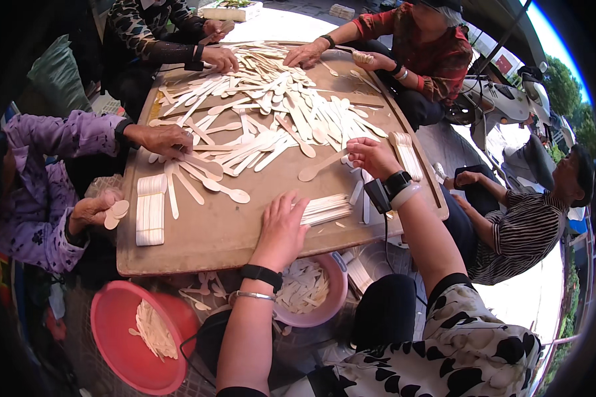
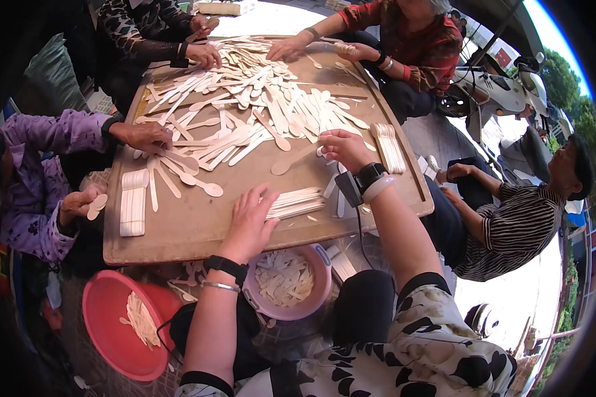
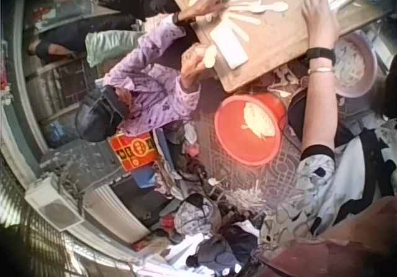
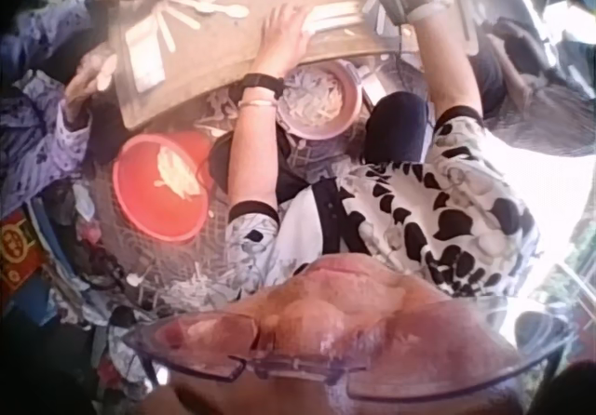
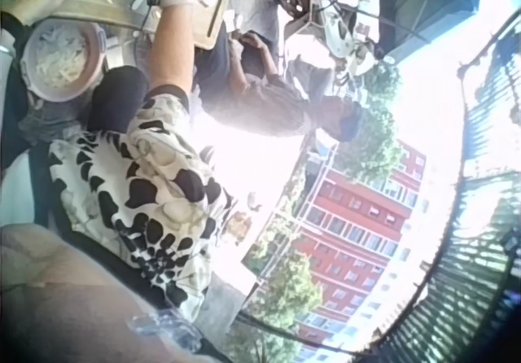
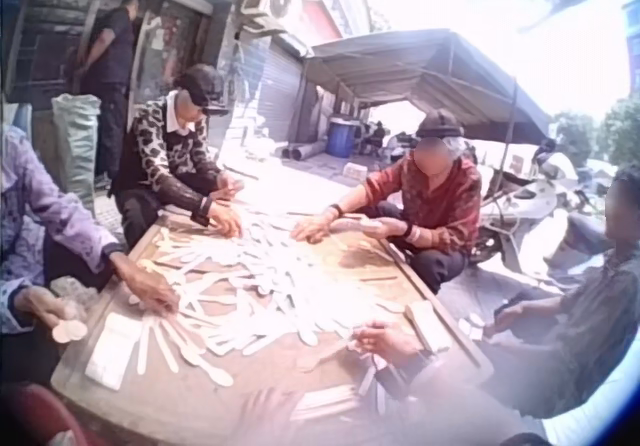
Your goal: Sorting, stacking, and bundling wooden spoons with rubber bands.
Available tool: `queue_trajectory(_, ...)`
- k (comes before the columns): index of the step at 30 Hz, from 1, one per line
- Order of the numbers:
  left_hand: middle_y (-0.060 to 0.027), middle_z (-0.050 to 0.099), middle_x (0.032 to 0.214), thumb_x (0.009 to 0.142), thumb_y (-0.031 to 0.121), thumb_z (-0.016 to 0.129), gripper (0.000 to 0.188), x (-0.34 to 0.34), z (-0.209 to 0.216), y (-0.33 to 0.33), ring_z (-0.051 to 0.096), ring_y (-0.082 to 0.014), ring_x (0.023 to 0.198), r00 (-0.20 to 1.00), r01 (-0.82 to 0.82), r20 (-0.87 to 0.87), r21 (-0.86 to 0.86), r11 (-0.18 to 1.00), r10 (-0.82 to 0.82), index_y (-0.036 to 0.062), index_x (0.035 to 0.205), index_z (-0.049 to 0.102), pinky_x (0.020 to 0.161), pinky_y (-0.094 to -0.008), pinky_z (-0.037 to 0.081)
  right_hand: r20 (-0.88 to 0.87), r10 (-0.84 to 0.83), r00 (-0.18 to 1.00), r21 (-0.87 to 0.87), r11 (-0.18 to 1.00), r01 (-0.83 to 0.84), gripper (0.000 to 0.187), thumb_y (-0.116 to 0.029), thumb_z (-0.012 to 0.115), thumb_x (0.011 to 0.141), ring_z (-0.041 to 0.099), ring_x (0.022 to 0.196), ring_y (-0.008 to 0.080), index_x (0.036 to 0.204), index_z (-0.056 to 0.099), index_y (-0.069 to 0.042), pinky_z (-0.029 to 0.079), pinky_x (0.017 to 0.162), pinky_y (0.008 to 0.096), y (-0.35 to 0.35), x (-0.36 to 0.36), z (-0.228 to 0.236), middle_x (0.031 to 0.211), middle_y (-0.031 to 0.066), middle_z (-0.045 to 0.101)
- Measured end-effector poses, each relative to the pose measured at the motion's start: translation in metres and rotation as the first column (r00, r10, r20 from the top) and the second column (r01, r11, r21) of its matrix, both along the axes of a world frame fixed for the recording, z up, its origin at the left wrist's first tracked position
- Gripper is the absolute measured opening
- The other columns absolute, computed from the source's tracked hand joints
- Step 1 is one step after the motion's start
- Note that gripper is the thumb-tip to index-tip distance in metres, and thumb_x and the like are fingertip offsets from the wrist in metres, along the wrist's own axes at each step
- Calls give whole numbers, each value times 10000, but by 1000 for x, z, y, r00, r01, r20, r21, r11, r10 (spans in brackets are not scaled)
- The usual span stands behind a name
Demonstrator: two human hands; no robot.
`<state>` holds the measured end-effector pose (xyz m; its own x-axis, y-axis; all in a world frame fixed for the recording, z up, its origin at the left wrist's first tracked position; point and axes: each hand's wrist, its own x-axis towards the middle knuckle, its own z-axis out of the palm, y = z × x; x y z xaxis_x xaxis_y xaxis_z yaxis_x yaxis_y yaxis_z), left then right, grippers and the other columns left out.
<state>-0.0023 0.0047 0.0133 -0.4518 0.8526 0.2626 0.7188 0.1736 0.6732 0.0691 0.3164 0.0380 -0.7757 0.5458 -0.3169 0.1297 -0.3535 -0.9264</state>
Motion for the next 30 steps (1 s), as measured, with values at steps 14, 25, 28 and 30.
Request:
queue_trajectory(14,-149,544,1295,813,77,728,544,1,6,4,475,-356,1258,999,-2,-53,23,1000,4,40,1323,543,1150,-493,304,404,-320,857,885,373,-278,309,-320,746,811,723,772,256,901,745,-25,562,733,375,3,-25,-12,850,135,751)
queue_trajectory(25,-146,557,1239,818,79,731,529,1,4,0,498,-345,1212,998,-1,-70,31,1000,3,32,1316,557,1085,-451,354,549,-445,707,835,252,-490,288,-298,693,771,719,872,369,870,768,-39,568,806,444,9,-40,-15,913,203,743)
queue_trajectory(28,-146,560,1232,820,82,732,524,0,4,1,500,-340,1212,998,1,-60,39,999,2,31,1314,563,1081,-450,358,478,-502,721,867,137,-479,259,-280,686,787,713,838,374,843,756,-37,563,775,449,11,-37,-18,870,203,733)
queue_trajectory(30,-145,562,1226,821,84,733,523,0,2,2,502,-338,1209,999,-2,-51,45,999,4,30,1313,564,1077,-450,361,420,-535,733,891,91,-444,239,-268,685,799,706,811,372,818,745,-37,558,754,445,10,-31,-15,827,195,726)
